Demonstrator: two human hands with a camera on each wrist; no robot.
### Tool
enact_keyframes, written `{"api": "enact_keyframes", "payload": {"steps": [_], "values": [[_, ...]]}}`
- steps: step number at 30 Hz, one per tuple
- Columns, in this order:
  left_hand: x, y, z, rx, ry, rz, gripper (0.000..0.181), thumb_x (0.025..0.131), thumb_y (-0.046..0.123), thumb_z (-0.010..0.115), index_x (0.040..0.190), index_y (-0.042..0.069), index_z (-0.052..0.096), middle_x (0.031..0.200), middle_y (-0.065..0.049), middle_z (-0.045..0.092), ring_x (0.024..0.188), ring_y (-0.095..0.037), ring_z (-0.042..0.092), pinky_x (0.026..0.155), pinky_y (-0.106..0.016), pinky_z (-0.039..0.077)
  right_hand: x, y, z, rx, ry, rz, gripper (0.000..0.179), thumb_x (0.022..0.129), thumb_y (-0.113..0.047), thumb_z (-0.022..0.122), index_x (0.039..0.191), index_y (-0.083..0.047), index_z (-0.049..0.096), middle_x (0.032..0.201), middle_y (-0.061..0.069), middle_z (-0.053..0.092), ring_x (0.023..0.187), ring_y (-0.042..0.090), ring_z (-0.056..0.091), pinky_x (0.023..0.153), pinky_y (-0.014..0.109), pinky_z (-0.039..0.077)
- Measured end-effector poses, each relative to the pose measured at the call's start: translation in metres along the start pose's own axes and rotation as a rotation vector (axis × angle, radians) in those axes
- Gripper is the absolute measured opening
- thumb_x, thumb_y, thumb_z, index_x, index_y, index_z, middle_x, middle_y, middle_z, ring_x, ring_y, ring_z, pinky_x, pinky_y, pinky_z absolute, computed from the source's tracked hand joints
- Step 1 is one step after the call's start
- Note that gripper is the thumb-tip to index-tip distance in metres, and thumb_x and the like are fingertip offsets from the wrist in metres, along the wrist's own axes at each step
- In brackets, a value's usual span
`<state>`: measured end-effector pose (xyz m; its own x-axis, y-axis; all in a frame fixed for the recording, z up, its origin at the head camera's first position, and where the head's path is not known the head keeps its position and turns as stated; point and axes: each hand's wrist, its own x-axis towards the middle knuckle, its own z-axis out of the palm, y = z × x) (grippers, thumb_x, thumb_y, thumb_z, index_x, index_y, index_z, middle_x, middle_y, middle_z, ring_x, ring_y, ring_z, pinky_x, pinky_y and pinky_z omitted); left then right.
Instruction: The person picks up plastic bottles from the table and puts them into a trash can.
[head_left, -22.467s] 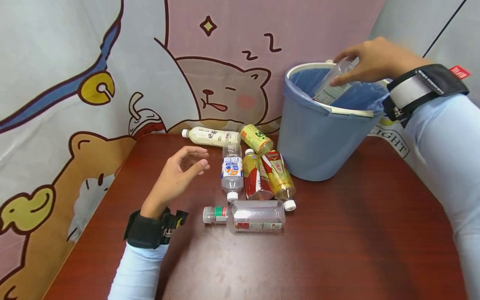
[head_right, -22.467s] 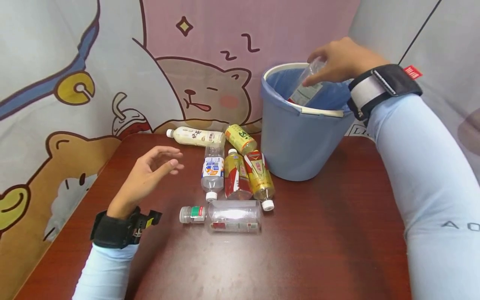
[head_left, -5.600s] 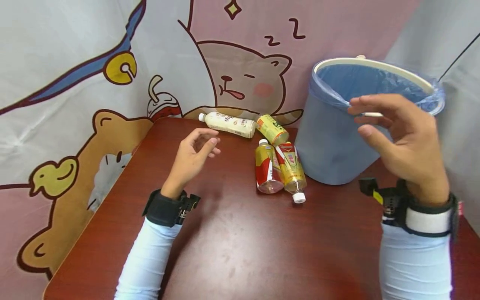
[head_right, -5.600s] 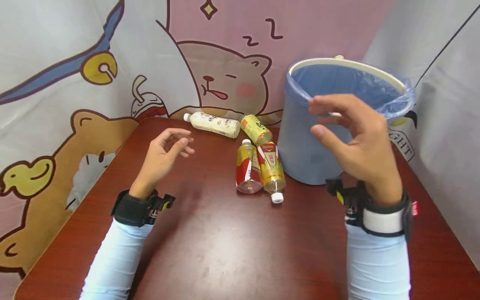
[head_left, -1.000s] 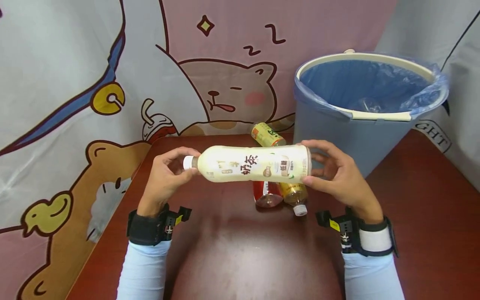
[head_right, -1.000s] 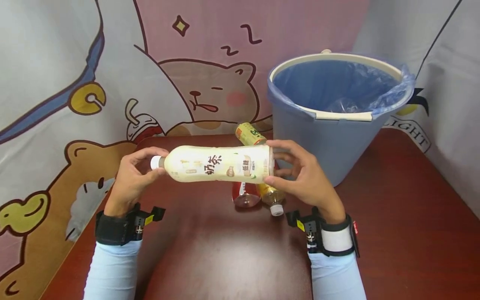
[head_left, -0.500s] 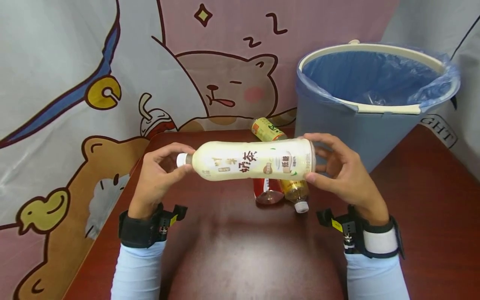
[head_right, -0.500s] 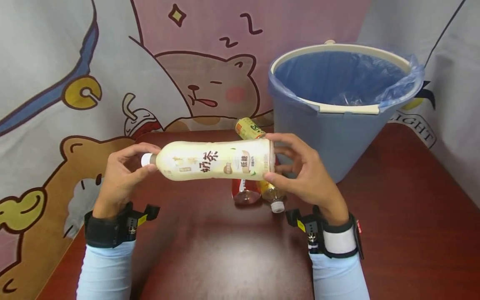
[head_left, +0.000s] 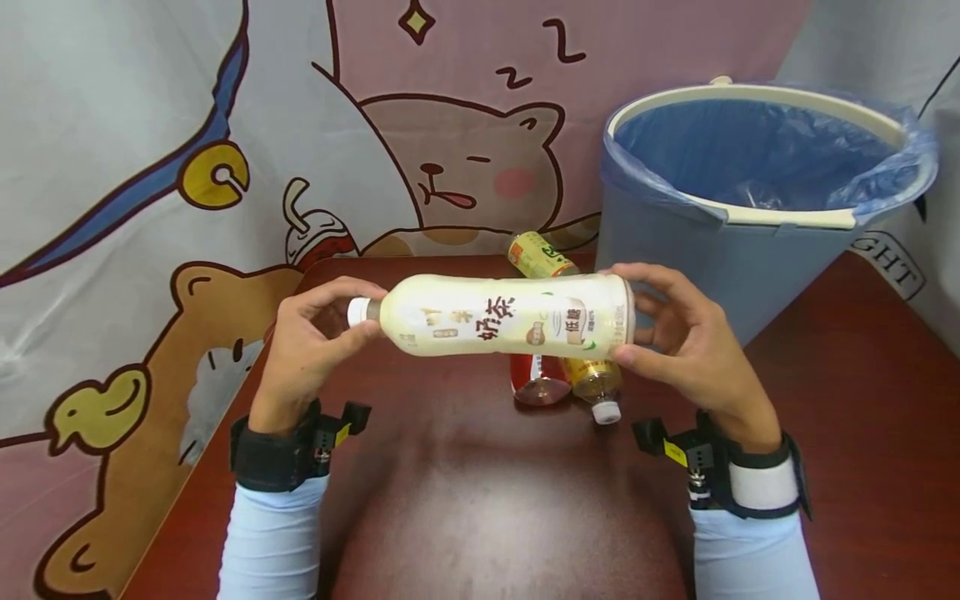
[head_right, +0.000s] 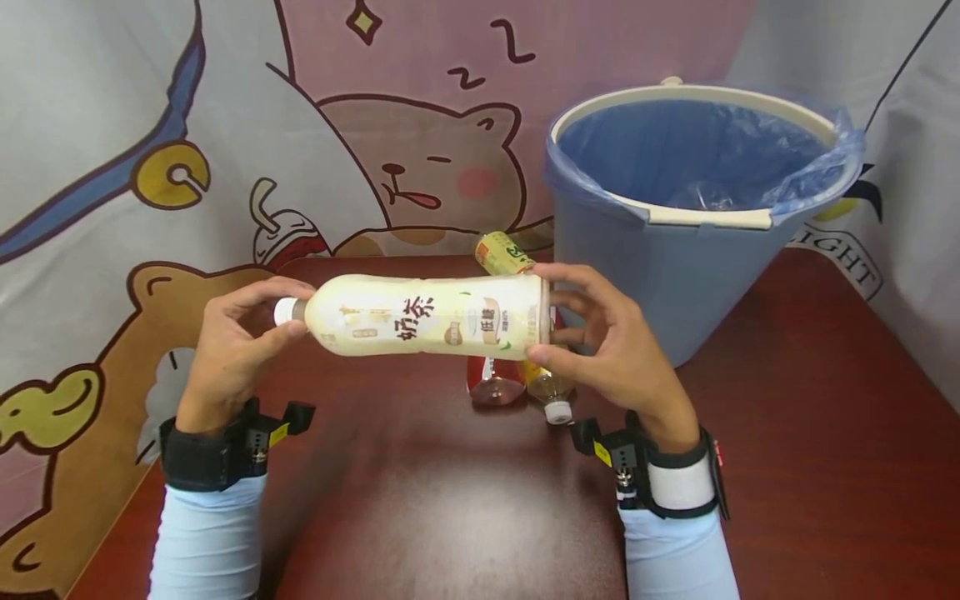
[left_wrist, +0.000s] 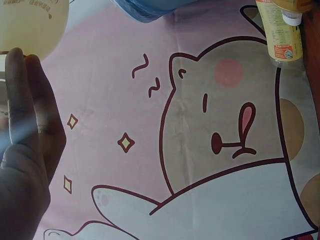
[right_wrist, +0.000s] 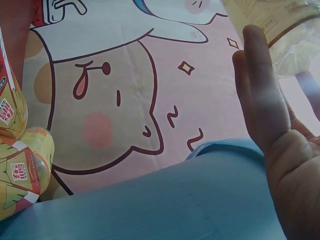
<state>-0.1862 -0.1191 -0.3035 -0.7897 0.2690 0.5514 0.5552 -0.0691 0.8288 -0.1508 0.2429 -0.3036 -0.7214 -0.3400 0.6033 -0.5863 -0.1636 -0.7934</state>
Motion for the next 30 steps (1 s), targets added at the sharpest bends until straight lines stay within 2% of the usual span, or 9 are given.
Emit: {"api": "enact_keyframes", "payload": {"steps": [7, 30], "values": [[-0.0010, -0.0015, -0.0010, -0.008, -0.025, 0.002, 0.024, 0.079, -0.005, 0.067, 0.103, 0.000, 0.069, 0.094, 0.000, 0.067, 0.073, -0.017, 0.051, 0.058, -0.017, 0.048, -0.0015, 0.0029, 0.0012, 0.017, 0.007, 0.004, 0.070, 0.068, 0.030, 0.058, 0.132, 0.014, 0.037, 0.129, 0.013, 0.052, 0.106, 0.023, 0.057, 0.074, 0.023, 0.058], [0.0000, 0.0019, -0.0066, 0.029, -0.017, -0.021, 0.025, 0.079, -0.005, 0.067, 0.102, 0.002, 0.069, 0.091, 0.002, 0.067, 0.073, -0.016, 0.053, 0.057, -0.016, 0.049, 0.0014, 0.0030, 0.0065, 0.001, 0.026, 0.030, 0.074, 0.065, 0.033, 0.055, 0.133, 0.012, 0.037, 0.128, 0.013, 0.050, 0.107, 0.022, 0.055, 0.074, 0.022, 0.058]]}}
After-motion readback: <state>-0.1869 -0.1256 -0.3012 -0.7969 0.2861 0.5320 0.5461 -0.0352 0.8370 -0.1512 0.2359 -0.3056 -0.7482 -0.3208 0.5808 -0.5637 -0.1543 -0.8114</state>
